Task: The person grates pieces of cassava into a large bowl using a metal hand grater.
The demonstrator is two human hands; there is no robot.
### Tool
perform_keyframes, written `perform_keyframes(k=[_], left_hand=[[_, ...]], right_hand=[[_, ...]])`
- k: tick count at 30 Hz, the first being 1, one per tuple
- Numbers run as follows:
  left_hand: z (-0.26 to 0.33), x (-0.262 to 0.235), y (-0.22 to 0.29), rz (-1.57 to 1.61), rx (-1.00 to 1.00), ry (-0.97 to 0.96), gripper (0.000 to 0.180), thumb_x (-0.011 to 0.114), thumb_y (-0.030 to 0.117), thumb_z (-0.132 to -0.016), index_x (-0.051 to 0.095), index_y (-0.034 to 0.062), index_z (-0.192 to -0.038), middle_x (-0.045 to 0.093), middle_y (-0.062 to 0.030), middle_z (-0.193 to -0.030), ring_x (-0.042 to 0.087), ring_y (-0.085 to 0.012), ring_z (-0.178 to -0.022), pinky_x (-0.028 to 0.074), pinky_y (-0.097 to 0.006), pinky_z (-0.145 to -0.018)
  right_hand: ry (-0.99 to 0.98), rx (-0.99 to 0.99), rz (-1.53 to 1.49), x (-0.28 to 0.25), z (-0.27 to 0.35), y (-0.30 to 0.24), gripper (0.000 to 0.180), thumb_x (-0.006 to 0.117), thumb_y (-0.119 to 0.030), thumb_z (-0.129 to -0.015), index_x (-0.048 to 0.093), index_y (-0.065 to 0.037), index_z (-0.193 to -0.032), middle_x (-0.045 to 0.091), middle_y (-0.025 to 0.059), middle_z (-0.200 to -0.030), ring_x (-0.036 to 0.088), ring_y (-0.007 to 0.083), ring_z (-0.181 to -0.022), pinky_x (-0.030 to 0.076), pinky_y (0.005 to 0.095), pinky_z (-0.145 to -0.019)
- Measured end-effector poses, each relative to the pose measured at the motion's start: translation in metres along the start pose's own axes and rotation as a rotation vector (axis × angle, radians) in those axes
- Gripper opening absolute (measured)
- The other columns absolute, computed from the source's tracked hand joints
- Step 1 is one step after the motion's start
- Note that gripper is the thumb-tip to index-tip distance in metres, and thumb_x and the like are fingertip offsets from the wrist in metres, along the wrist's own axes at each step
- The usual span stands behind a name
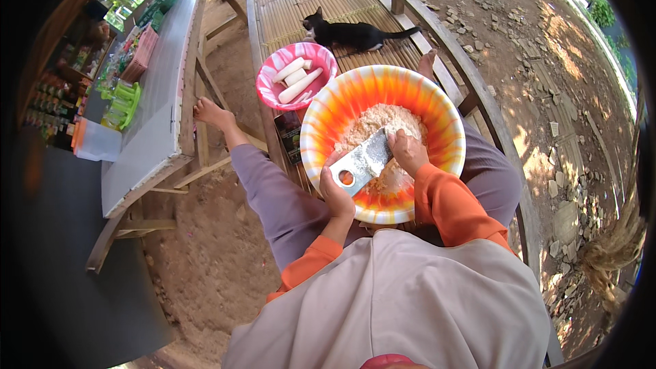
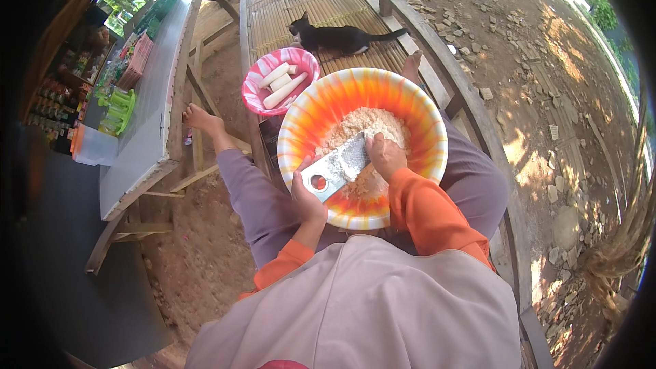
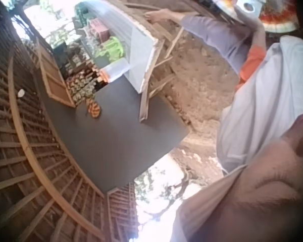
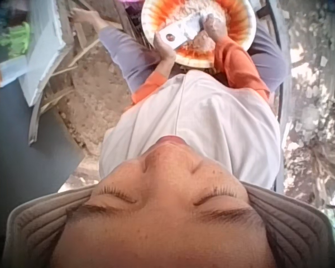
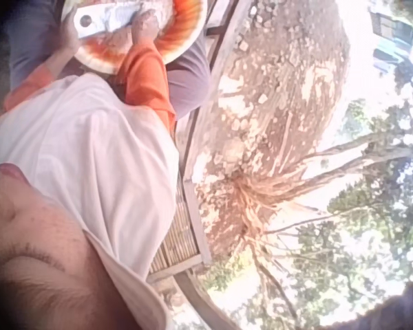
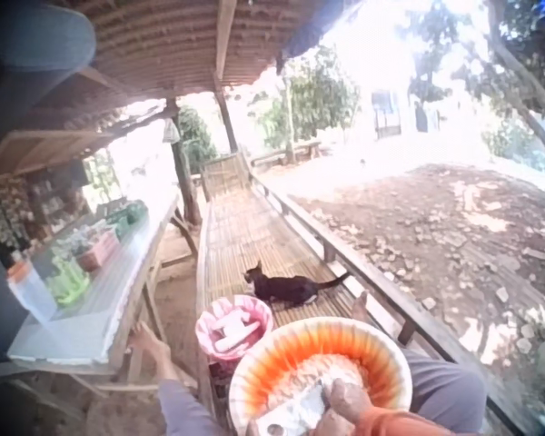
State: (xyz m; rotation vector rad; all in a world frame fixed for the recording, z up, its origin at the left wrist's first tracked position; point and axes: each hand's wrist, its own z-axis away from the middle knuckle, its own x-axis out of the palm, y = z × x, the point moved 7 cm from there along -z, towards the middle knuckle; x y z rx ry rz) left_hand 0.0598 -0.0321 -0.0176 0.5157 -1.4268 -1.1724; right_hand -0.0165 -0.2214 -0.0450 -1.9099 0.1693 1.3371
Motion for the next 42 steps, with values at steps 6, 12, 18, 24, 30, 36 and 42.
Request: perform_keyframes(k=[6, 12, 18, 24, 30, 36, 42], left_hand=[[0.001, -0.006, 0.001, -0.022, 0.038, -0.021, 0.046, 0.022, 0.026, -0.095, 0.047, -0.0047, -0.119, 0.054, -0.019, -0.117, 0.052, -0.0261, -0.107, 0.038, -0.035, -0.095], [0.007, 0.001, 0.002, -0.047, -0.002, 0.011, 0.046, 0.023, 0.025, -0.095, 0.046, -0.0051, -0.12, 0.054, -0.0185, -0.117, 0.051, -0.0263, -0.108, 0.038, -0.035, -0.096], [0.0, -0.001, 0.003, 0.007, 0.022, -0.011, 0.046, 0.022, 0.026, -0.095, 0.045, -0.0051, -0.121, 0.054, -0.0185, -0.117, 0.051, -0.0258, -0.108, 0.038, -0.035, -0.095], [0.006, -0.001, 0.0, -0.101, 0.05, -0.049, 0.047, 0.023, 0.025, -0.095, 0.044, -0.0059, -0.123, 0.053, -0.0195, -0.118, 0.051, -0.0265, -0.108, 0.039, -0.036, -0.095], [0.006, -0.008, 0.01, 0.004, 0.041, 0.015, 0.047, 0.022, 0.025, -0.095, 0.046, -0.0059, -0.121, 0.054, -0.0182, -0.116, 0.051, -0.0254, -0.107, 0.037, -0.034, -0.096], [0.005, 0.005, 0.004, -0.032, -0.023, -0.012, 0.047, 0.023, 0.025, -0.095, 0.045, -0.0056, -0.121, 0.053, -0.0182, -0.118, 0.051, -0.0255, -0.108, 0.037, -0.035, -0.096], [0.008, -0.009, 0.012, -0.016, 0.03, 0.025, 0.047, 0.022, 0.026, -0.095, 0.044, -0.0055, -0.123, 0.054, -0.0191, -0.117, 0.051, -0.0259, -0.108, 0.038, -0.035, -0.096]], right_hand=[[-0.108, -0.13, -0.115, -0.008, 0.025, -0.036, 0.026, 0.047, -0.027, -0.088, 0.045, -0.002, -0.083, 0.055, 0.0221, -0.057, 0.054, 0.0407, -0.052, 0.042, 0.052, -0.051], [0.13, -0.094, 0.017, -0.006, 0.004, 0.004, 0.028, 0.047, -0.029, -0.089, 0.047, -0.001, -0.082, 0.056, 0.0204, -0.056, 0.056, 0.0399, -0.053, 0.045, 0.05, -0.05], [-0.107, -0.132, -0.053, -0.009, 0.025, -0.041, 0.031, 0.044, -0.031, -0.089, 0.046, -0.002, -0.081, 0.058, 0.0246, -0.063, 0.057, 0.0412, -0.058, 0.043, 0.0513, -0.054], [-0.036, 0.071, 0.05, -0.002, -0.003, 0.025, 0.03, 0.043, -0.032, -0.089, 0.049, -0.002, -0.086, 0.06, 0.0201, -0.063, 0.06, 0.0387, -0.066, 0.047, 0.0495, -0.058], [-0.185, -0.07, -0.107, -0.007, 0.026, -0.042, 0.029, 0.048, -0.029, -0.088, 0.045, -0.002, -0.079, 0.055, 0.0249, -0.058, 0.055, 0.0428, -0.053, 0.043, 0.0532, -0.052], [0.058, -0.057, -0.039, 0.0, -0.002, 0.001, 0.028, 0.048, -0.031, -0.087, 0.048, -0.005, -0.079, 0.058, 0.0211, -0.06, 0.057, 0.0411, -0.057, 0.043, 0.053, -0.055], [-0.244, -0.133, -0.101, -0.019, 0.021, -0.071, 0.034, 0.042, -0.033, -0.09, 0.048, -0.001, -0.081, 0.057, 0.0254, -0.064, 0.057, 0.0433, -0.063, 0.043, 0.0515, -0.061]])
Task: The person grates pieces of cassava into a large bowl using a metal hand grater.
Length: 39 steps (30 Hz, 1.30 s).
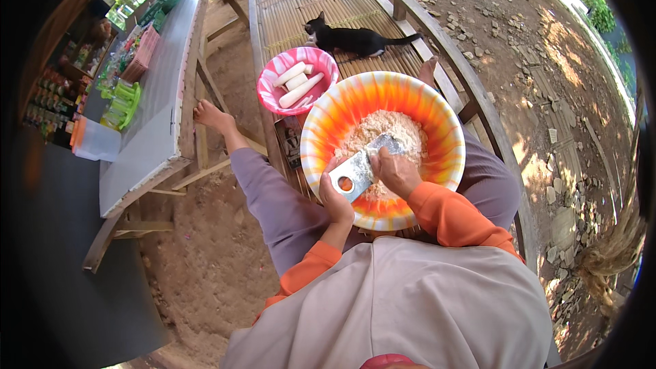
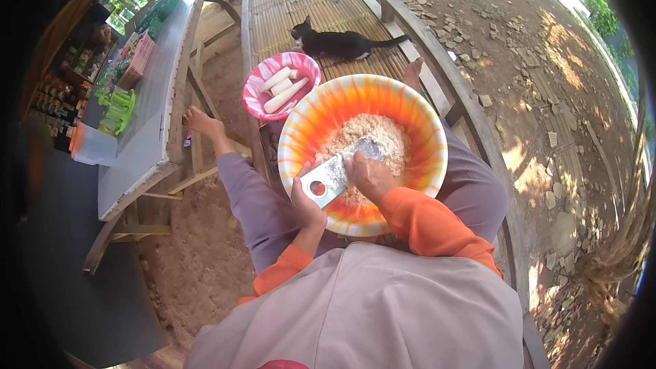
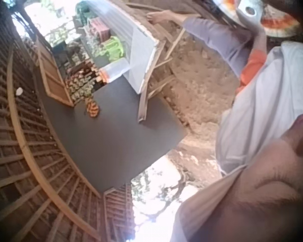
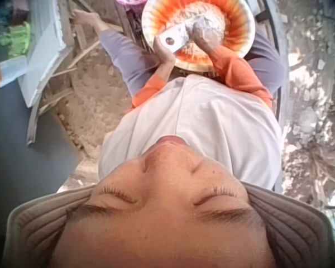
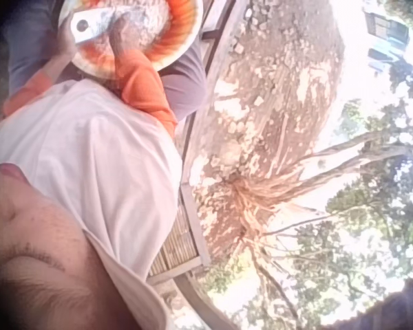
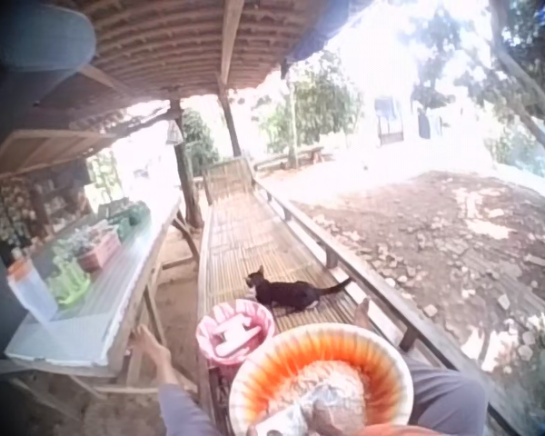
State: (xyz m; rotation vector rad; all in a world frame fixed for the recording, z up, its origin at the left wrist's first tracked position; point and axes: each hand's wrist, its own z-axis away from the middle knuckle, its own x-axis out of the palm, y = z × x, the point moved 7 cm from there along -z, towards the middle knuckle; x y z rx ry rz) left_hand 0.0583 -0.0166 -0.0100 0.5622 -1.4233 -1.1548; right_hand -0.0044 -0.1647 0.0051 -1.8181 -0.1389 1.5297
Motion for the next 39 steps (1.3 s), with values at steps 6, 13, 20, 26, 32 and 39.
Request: perform_keyframes(k=[6, 13, 20, 26, 32, 39], left_hand=[[-0.001, 0.016, -0.007, -0.063, -0.003, -0.071, 0.046, 0.022, 0.024, -0.095, 0.047, -0.006, -0.118, 0.055, -0.0167, -0.115, 0.051, -0.0239, -0.107, 0.036, -0.032, -0.096], [-0.003, 0.005, -0.004, -0.04, 0.03, -0.032, 0.047, 0.021, 0.025, -0.095, 0.047, -0.0062, -0.119, 0.054, -0.0171, -0.116, 0.051, -0.0237, -0.106, 0.036, -0.032, -0.096], [-0.006, 0.011, -0.01, -0.09, 0.02, -0.092, 0.047, 0.021, 0.025, -0.095, 0.044, -0.0049, -0.122, 0.053, -0.019, -0.117, 0.05, -0.0259, -0.111, 0.037, -0.036, -0.097], [-0.006, 0.006, -0.012, -0.048, 0.015, -0.07, 0.047, 0.021, 0.025, -0.095, 0.045, -0.0056, -0.121, 0.054, -0.0176, -0.116, 0.05, -0.024, -0.108, 0.036, -0.033, -0.096], [0.0, 0.013, -0.005, -0.081, 0.015, -0.073, 0.046, 0.021, 0.024, -0.095, 0.046, -0.0055, -0.12, 0.055, -0.017, -0.116, 0.05, -0.0235, -0.108, 0.036, -0.032, -0.096], [-0.006, 0.004, -0.011, -0.04, 0.007, -0.073, 0.048, 0.021, 0.027, -0.095, 0.044, -0.0047, -0.122, 0.052, -0.019, -0.119, 0.049, -0.026, -0.111, 0.037, -0.035, -0.097]], right_hand=[[0.207, 0.235, 0.09, 0.001, -0.014, 0.095, 0.032, 0.045, -0.033, -0.088, 0.05, -0.002, -0.081, 0.06, 0.0212, -0.064, 0.059, 0.041, -0.061, 0.047, 0.0513, -0.06], [0.026, 0.024, -0.026, -0.004, 0.009, 0.007, 0.03, 0.045, -0.032, -0.089, 0.047, -0.004, -0.081, 0.055, 0.0247, -0.058, 0.055, 0.0441, -0.055, 0.041, 0.0545, -0.054], [0.222, 0.221, 0.076, 0.005, -0.025, 0.108, 0.036, 0.04, -0.035, -0.089, 0.051, -0.002, -0.08, 0.06, 0.0227, -0.067, 0.059, 0.0409, -0.066, 0.046, 0.0505, -0.061], [0.092, -0.061, 0.04, -0.005, 0.013, 0.008, 0.025, 0.048, -0.027, -0.087, 0.044, -0.005, -0.078, 0.056, 0.0204, -0.054, 0.054, 0.0406, -0.048, 0.042, 0.0521, -0.048], [0.23, 0.159, 0.182, 0.008, -0.025, 0.107, 0.035, 0.042, -0.032, -0.09, 0.053, 0.0, -0.082, 0.06, 0.0231, -0.066, 0.06, 0.0387, -0.063, 0.048, 0.0485, -0.058], [0.004, 0.109, 0.019, -0.002, 0.015, 0.02, 0.029, 0.045, -0.032, -0.088, 0.048, -0.004, -0.082, 0.059, 0.0232, -0.062, 0.058, 0.0414, -0.059, 0.044, 0.0531, -0.059]])
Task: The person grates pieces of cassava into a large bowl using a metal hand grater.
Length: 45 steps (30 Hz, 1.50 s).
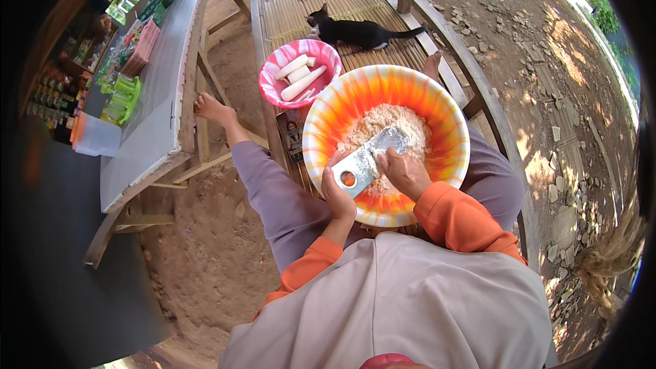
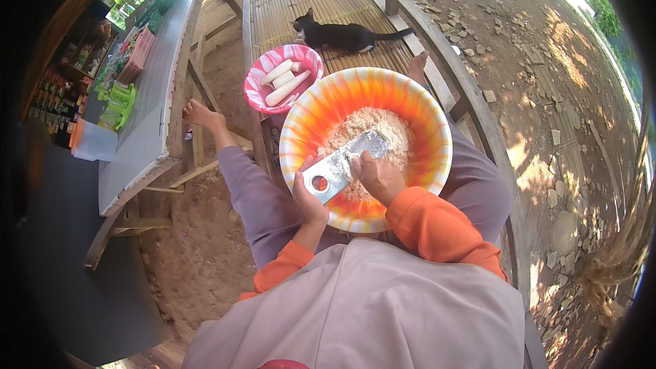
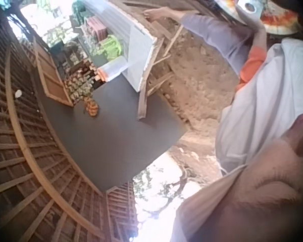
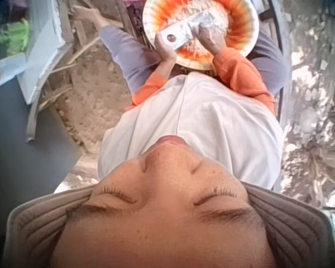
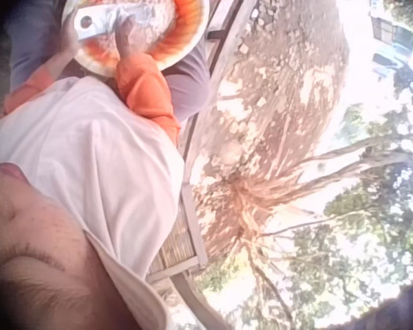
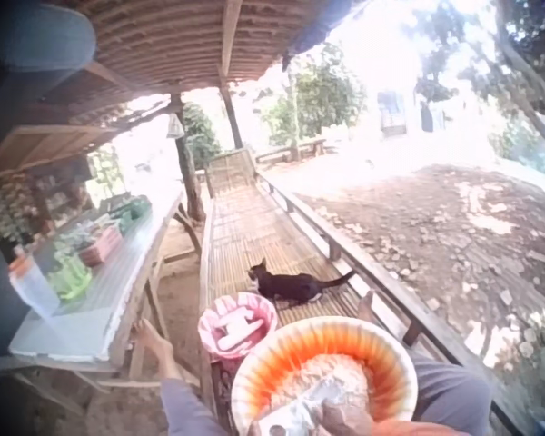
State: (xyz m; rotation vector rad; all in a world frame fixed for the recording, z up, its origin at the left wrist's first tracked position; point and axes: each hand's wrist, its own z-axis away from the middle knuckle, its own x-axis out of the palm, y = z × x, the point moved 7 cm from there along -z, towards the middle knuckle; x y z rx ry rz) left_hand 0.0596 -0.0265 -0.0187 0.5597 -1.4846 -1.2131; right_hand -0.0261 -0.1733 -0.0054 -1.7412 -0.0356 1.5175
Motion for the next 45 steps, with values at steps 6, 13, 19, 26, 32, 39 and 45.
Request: perform_keyframes(k=[6, 13, 19, 26, 32, 39, 45], left_hand=[[0.002, 0.003, -0.003, -0.016, -0.006, -0.006, 0.048, 0.021, 0.027, -0.095, 0.044, -0.0051, -0.122, 0.052, -0.0188, -0.118, 0.05, -0.026, -0.11, 0.037, -0.036, -0.097], [0.0, 0.002, 0.001, -0.047, 0.025, -0.022, 0.048, 0.022, 0.028, -0.095, 0.043, -0.0051, -0.123, 0.051, -0.0202, -0.12, 0.049, -0.0274, -0.111, 0.037, -0.037, -0.097], [-0.002, 0.002, 0.001, -0.015, 0.011, 0.0, 0.048, 0.021, 0.026, -0.095, 0.044, -0.0055, -0.122, 0.053, -0.0191, -0.118, 0.05, -0.0263, -0.11, 0.037, -0.035, -0.097], [0.003, 0.006, 0.005, -0.035, 0.034, -0.005, 0.047, 0.021, 0.024, -0.095, 0.047, -0.0062, -0.12, 0.054, -0.0183, -0.116, 0.051, -0.024, -0.108, 0.036, -0.032, -0.096], [0.0, 0.002, 0.0, 0.028, -0.003, 0.022, 0.047, 0.021, 0.024, -0.095, 0.047, -0.0059, -0.12, 0.055, -0.0177, -0.115, 0.051, -0.0238, -0.107, 0.036, -0.032, -0.096], [0.003, 0.007, 0.006, -0.022, -0.006, 0.012, 0.046, 0.021, 0.024, -0.095, 0.047, -0.0056, -0.118, 0.055, -0.0173, -0.115, 0.051, -0.0235, -0.106, 0.036, -0.032, -0.096], [0.001, 0.004, 0.004, 0.022, 0.01, -0.001, 0.046, 0.02, 0.024, -0.095, 0.045, -0.0056, -0.121, 0.054, -0.0177, -0.116, 0.051, -0.024, -0.108, 0.036, -0.033, -0.096]], right_hand=[[0.161, 0.037, 0.059, 0.013, -0.042, 0.066, 0.032, 0.043, -0.033, -0.089, 0.051, -0.002, -0.085, 0.06, 0.0238, -0.07, 0.06, 0.0402, -0.068, 0.045, 0.0517, -0.063], [0.116, -0.102, 0.043, -0.004, -0.017, 0.002, 0.03, 0.046, -0.031, -0.088, 0.049, -0.003, -0.077, 0.057, 0.0249, -0.063, 0.056, 0.0431, -0.059, 0.043, 0.052, -0.056], [0.205, 0.003, 0.04, 0.011, -0.049, 0.043, 0.031, 0.045, -0.032, -0.087, 0.051, -0.003, -0.077, 0.059, 0.0241, -0.066, 0.058, 0.0416, -0.062, 0.045, 0.0518, -0.062], [0.104, 0.056, 0.056, 0.001, -0.021, 0.025, 0.032, 0.044, -0.034, -0.089, 0.049, -0.005, -0.078, 0.058, 0.0227, -0.061, 0.058, 0.0408, -0.06, 0.046, 0.0507, -0.061], [0.253, -0.057, 0.02, 0.012, -0.04, 0.037, 0.031, 0.046, -0.032, -0.088, 0.048, -0.003, -0.077, 0.058, 0.0239, -0.062, 0.057, 0.0419, -0.059, 0.045, 0.0517, -0.056], [0.193, -0.008, 0.063, 0.008, -0.035, 0.036, 0.033, 0.044, -0.034, -0.089, 0.051, -0.003, -0.079, 0.06, 0.022, -0.067, 0.059, 0.0402, -0.062, 0.046, 0.0513, -0.059], [0.161, 0.011, 0.107, 0.013, -0.042, 0.034, 0.034, 0.04, -0.035, -0.09, 0.052, -0.004, -0.086, 0.06, 0.0247, -0.072, 0.06, 0.0391, -0.069, 0.046, 0.0497, -0.064]])
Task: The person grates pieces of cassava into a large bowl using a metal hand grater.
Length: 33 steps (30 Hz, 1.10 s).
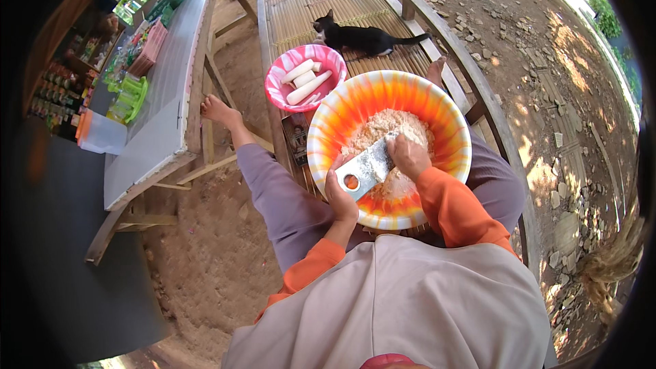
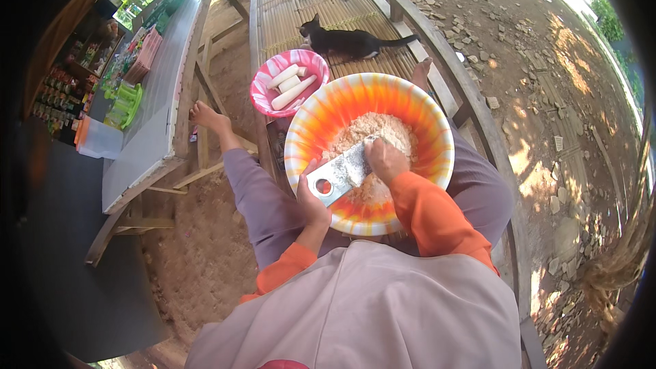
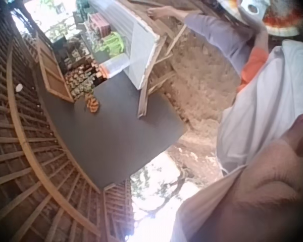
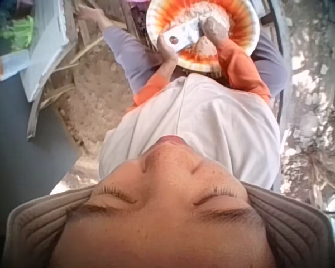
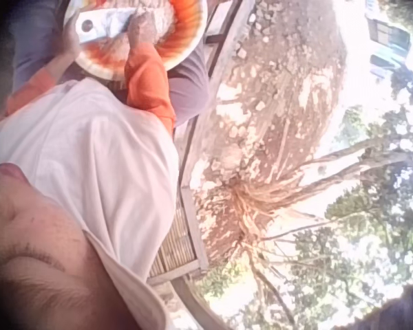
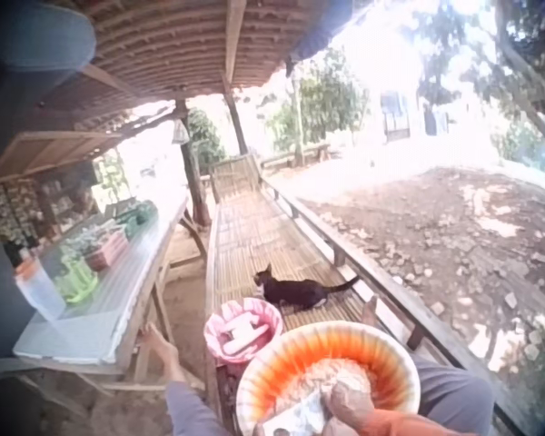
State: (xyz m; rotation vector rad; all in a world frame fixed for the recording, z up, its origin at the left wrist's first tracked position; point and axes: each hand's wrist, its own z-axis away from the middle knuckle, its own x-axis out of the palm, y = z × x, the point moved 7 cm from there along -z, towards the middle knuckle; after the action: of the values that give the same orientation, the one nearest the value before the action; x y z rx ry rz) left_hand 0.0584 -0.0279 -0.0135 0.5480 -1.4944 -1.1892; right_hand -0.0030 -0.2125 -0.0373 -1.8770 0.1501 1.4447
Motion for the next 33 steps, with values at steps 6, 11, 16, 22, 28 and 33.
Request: perform_keyframes(k=[6, 11, 16, 22, 28, 33], left_hand=[[0.002, 0.003, 0.001, -0.026, -0.011, 0.0, 0.047, 0.021, 0.026, -0.096, 0.044, -0.0053, -0.122, 0.054, -0.0184, -0.117, 0.05, -0.0244, -0.108, 0.036, -0.033, -0.097], [0.0, 0.003, -0.001, -0.074, 0.014, -0.021, 0.048, 0.021, 0.027, -0.095, 0.043, -0.0052, -0.123, 0.053, -0.0184, -0.118, 0.05, -0.0248, -0.109, 0.036, -0.034, -0.097], [0.0, 0.001, 0.0, -0.077, 0.01, -0.029, 0.048, 0.022, 0.027, -0.095, 0.043, -0.0047, -0.124, 0.051, -0.0192, -0.12, 0.049, -0.0263, -0.112, 0.037, -0.036, -0.098], [0.002, 0.005, 0.002, -0.066, -0.004, 0.0, 0.047, 0.021, 0.026, -0.096, 0.045, -0.0054, -0.122, 0.054, -0.018, -0.117, 0.051, -0.0243, -0.108, 0.035, -0.032, -0.097], [0.001, 0.0, 0.002, -0.05, 0.011, 0.002, 0.046, 0.021, 0.025, -0.096, 0.045, -0.0053, -0.122, 0.054, -0.0181, -0.116, 0.051, -0.0241, -0.108, 0.035, -0.033, -0.097], [0.001, 0.005, 0.001, -0.085, 0.011, -0.019, 0.046, 0.021, 0.024, -0.095, 0.044, -0.0051, -0.122, 0.054, -0.0182, -0.117, 0.051, -0.0243, -0.108, 0.036, -0.033, -0.097]], right_hand=[[-0.063, 0.008, -0.008, -0.012, 0.015, -0.001, 0.035, 0.041, -0.036, -0.089, 0.052, -0.003, -0.082, 0.059, 0.0232, -0.065, 0.058, 0.0417, -0.06, 0.045, 0.052, -0.055], [0.071, 0.022, -0.003, 0.004, -0.006, 0.036, 0.033, 0.043, -0.033, -0.09, 0.05, -0.002, -0.081, 0.06, 0.0224, -0.066, 0.059, 0.0398, -0.062, 0.046, 0.0509, -0.056], [-0.167, -0.051, -0.048, -0.028, 0.027, -0.039, 0.028, 0.044, -0.031, -0.089, 0.051, -0.005, -0.082, 0.059, 0.0235, -0.064, 0.058, 0.0412, -0.061, 0.045, 0.0522, -0.059], [-0.014, 0.057, 0.009, 0.002, -0.019, 0.028, 0.033, 0.042, -0.033, -0.089, 0.053, -0.003, -0.083, 0.061, 0.0228, -0.073, 0.06, 0.039, -0.07, 0.047, 0.0497, -0.065], [-0.021, -0.217, -0.116, -0.028, 0.038, -0.044, 0.026, 0.049, -0.029, -0.088, 0.045, -0.004, -0.08, 0.053, 0.0214, -0.052, 0.055, 0.0397, -0.049, 0.04, 0.0527, -0.047], [0.04, 0.031, -0.024, -0.006, -0.007, 0.02, 0.033, 0.042, -0.033, -0.089, 0.051, -0.003, -0.08, 0.06, 0.0224, -0.068, 0.059, 0.0396, -0.068, 0.046, 0.0495, -0.063]])
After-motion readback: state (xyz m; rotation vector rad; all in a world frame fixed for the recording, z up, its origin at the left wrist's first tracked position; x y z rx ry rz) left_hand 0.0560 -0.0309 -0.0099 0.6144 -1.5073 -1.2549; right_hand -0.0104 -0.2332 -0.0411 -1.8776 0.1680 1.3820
